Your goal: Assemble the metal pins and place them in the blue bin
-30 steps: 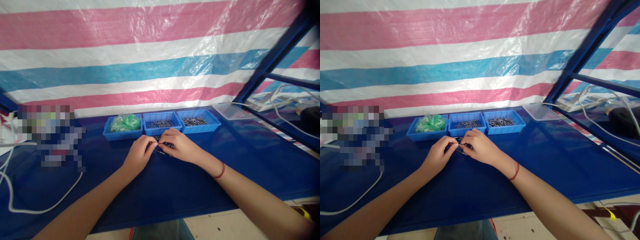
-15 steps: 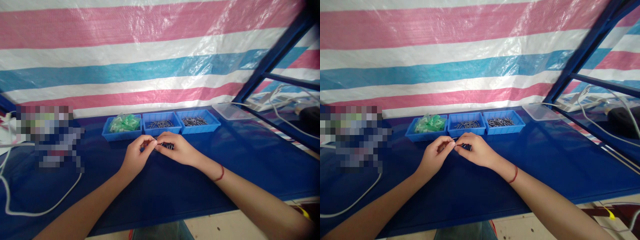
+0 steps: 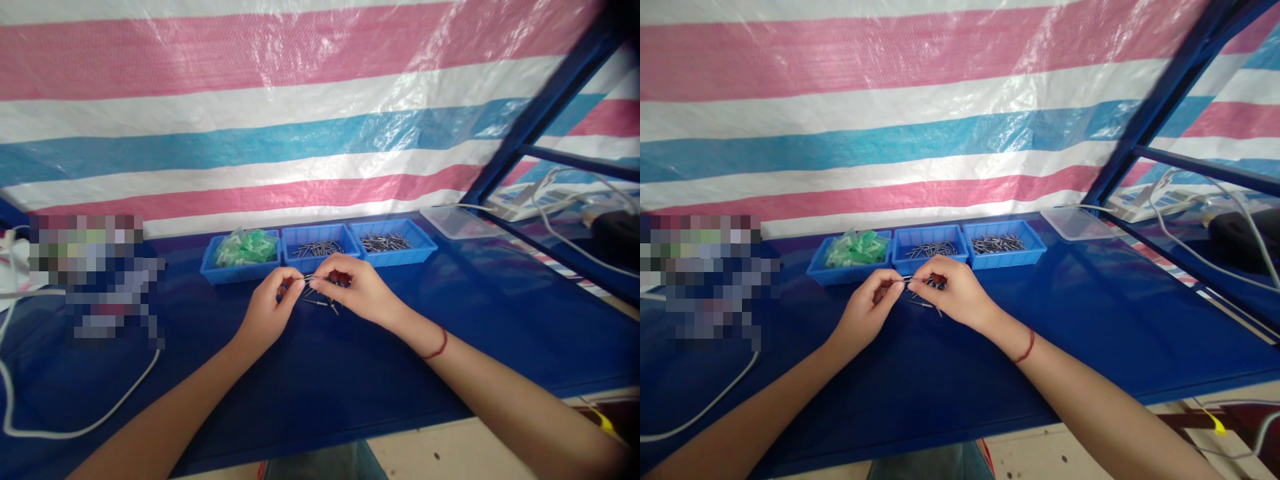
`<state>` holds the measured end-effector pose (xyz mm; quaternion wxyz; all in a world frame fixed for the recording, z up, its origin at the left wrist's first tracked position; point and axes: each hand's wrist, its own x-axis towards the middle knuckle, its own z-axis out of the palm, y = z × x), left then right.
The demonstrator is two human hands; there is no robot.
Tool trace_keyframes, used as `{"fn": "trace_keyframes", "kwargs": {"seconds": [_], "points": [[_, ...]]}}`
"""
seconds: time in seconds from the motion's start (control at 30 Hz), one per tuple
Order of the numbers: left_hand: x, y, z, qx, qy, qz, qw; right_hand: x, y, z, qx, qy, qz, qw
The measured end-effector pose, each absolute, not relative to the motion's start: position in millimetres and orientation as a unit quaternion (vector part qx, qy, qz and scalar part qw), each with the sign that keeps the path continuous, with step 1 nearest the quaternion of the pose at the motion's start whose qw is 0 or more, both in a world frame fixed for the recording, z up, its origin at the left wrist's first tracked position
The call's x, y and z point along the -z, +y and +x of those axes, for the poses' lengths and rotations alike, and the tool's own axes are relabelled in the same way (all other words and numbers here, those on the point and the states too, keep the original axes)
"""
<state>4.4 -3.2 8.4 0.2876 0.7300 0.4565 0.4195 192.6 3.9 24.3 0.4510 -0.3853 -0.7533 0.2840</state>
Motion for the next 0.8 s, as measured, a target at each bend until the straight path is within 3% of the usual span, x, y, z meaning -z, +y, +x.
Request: {"fn": "trace_keyframes", "kwargs": {"seconds": [0.27,0.47,0.67,0.8], "points": [[-3,-3,2,-0.341,0.455,0.796,0.208,-27,13,203,-0.243,-0.747,-0.411,0.463],[-2,-2,0,-0.232,0.424,0.866,0.132,-35,38,252,-0.072,-0.652,-0.550,0.516],[-3,-3,2,-0.183,0.429,0.878,0.107,-28,53,287,0.096,-0.620,-0.694,0.352],[-4,-3,5,-0.200,0.436,0.871,0.106,-35,42,265,0.054,-0.696,-0.592,0.403]]}}
